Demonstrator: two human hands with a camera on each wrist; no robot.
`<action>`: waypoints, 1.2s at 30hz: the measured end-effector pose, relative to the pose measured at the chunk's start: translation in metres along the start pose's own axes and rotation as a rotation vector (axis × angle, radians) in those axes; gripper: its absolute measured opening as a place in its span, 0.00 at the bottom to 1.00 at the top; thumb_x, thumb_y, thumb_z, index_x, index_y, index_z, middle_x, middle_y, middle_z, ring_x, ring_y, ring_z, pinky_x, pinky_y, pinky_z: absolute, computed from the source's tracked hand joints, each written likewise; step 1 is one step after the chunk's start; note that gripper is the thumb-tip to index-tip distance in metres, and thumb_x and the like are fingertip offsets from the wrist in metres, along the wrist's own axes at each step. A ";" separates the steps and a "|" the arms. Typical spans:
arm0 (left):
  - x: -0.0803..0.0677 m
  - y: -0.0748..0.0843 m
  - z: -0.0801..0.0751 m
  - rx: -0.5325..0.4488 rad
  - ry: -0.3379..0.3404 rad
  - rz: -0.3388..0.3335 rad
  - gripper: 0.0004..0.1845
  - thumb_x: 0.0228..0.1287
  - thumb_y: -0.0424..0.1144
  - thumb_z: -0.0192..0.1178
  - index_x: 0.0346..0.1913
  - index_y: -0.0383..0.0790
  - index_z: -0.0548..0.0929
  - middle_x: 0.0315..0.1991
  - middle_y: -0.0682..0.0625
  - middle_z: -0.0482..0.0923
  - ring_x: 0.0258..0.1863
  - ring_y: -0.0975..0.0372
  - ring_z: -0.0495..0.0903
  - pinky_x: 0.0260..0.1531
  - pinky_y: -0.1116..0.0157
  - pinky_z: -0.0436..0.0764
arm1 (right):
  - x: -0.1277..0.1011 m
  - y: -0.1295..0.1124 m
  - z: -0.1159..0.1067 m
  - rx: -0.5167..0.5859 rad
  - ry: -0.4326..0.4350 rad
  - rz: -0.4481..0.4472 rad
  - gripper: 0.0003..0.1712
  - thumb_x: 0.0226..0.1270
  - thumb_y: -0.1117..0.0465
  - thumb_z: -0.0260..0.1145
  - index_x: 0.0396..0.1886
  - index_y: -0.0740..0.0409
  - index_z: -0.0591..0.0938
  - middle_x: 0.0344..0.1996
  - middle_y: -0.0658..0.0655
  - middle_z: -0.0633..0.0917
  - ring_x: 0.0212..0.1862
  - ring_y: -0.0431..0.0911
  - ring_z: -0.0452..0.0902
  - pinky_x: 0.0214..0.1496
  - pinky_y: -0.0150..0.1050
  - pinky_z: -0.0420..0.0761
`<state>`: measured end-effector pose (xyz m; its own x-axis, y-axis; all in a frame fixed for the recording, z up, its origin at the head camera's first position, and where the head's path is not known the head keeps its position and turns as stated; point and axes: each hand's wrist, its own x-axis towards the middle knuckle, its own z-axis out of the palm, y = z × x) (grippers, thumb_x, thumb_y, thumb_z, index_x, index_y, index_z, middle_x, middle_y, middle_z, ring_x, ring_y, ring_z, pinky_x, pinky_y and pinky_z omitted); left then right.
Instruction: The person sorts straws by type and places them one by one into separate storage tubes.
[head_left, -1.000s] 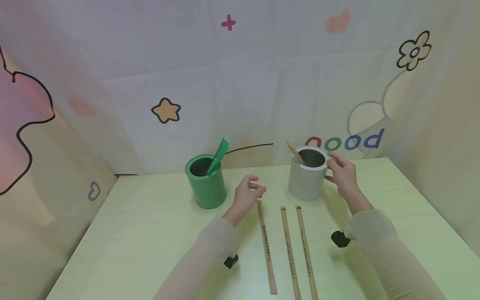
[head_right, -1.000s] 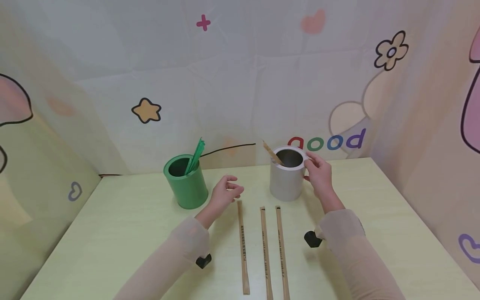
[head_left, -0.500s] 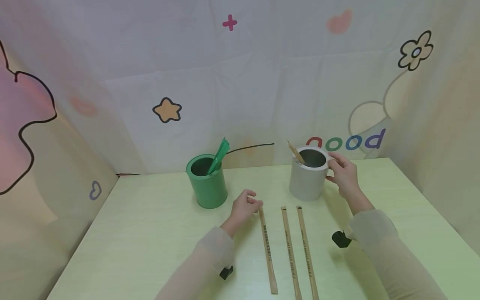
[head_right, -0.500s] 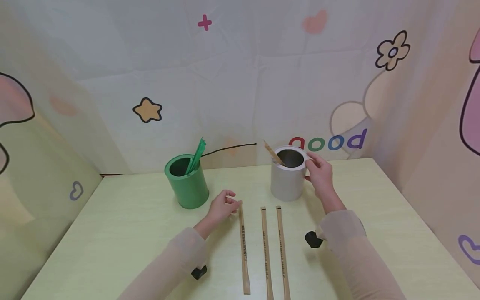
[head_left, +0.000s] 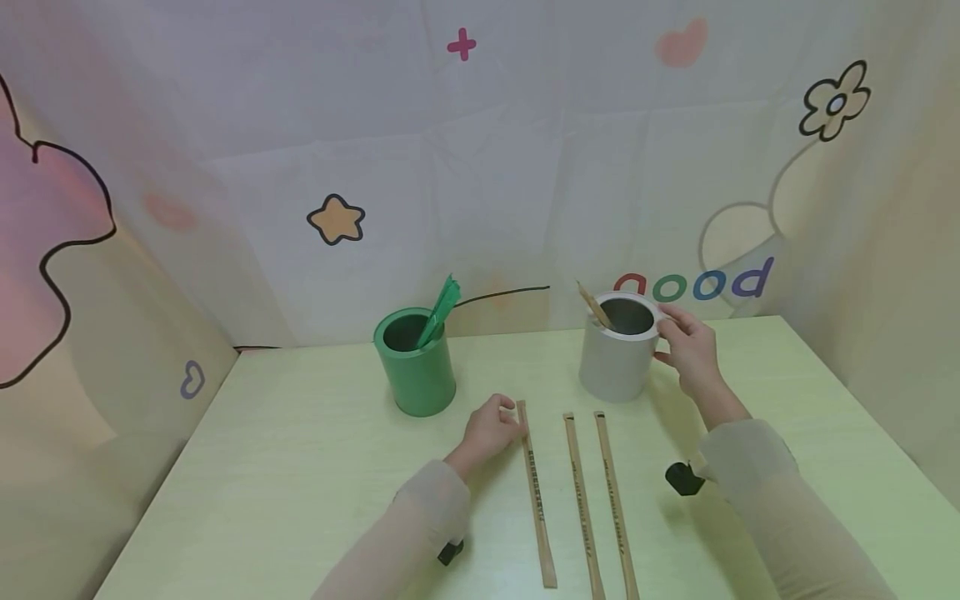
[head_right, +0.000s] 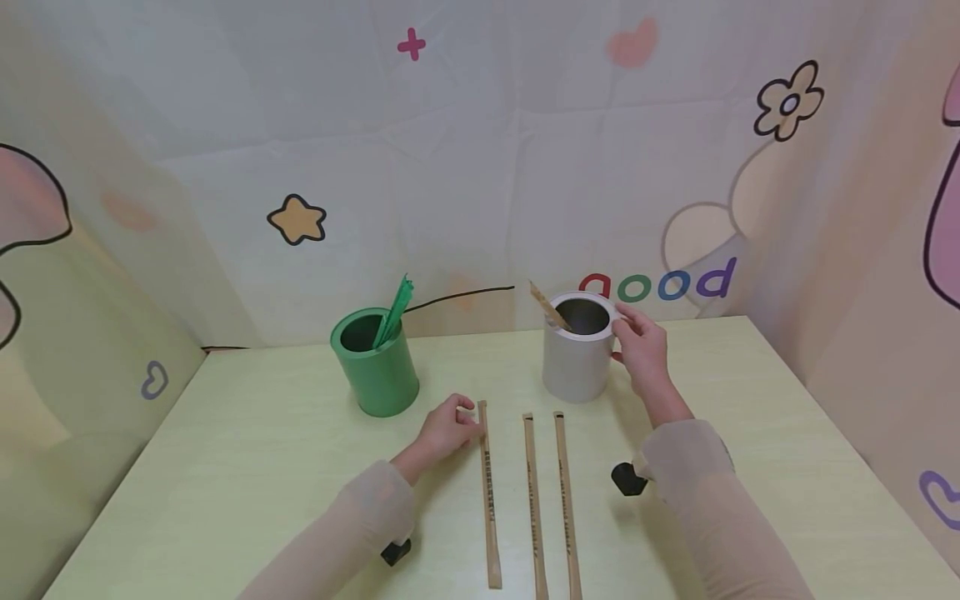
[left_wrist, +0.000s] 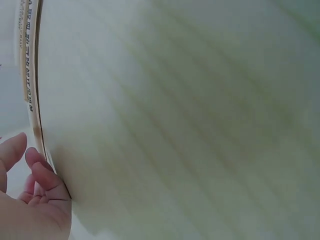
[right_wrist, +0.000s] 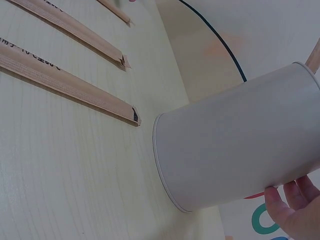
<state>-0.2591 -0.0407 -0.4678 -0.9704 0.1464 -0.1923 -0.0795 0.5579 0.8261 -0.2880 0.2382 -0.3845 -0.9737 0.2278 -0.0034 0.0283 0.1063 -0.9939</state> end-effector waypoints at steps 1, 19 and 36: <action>0.000 0.000 0.000 0.016 0.002 0.004 0.18 0.51 0.38 0.62 0.45 0.40 0.70 0.30 0.50 0.78 0.26 0.63 0.73 0.28 0.68 0.72 | 0.000 0.000 0.000 0.002 0.000 -0.001 0.27 0.64 0.58 0.47 0.64 0.57 0.63 0.38 0.43 0.74 0.40 0.33 0.68 0.41 0.37 0.76; -0.001 0.004 0.008 0.198 0.059 0.009 0.23 0.46 0.42 0.66 0.47 0.43 0.72 0.27 0.54 0.78 0.25 0.65 0.74 0.26 0.69 0.70 | -0.001 -0.001 0.000 0.005 0.004 0.009 0.27 0.64 0.58 0.48 0.64 0.57 0.62 0.38 0.42 0.75 0.40 0.32 0.68 0.45 0.43 0.73; 0.000 0.010 0.014 0.196 0.086 -0.010 0.18 0.45 0.40 0.66 0.42 0.40 0.78 0.34 0.51 0.82 0.33 0.62 0.77 0.35 0.66 0.75 | 0.001 0.001 0.000 0.006 0.007 0.008 0.27 0.64 0.58 0.48 0.64 0.57 0.62 0.37 0.42 0.74 0.40 0.33 0.68 0.43 0.41 0.74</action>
<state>-0.2569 -0.0230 -0.4669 -0.9863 0.0745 -0.1472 -0.0515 0.7085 0.7038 -0.2889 0.2388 -0.3855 -0.9719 0.2351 -0.0105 0.0346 0.0985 -0.9945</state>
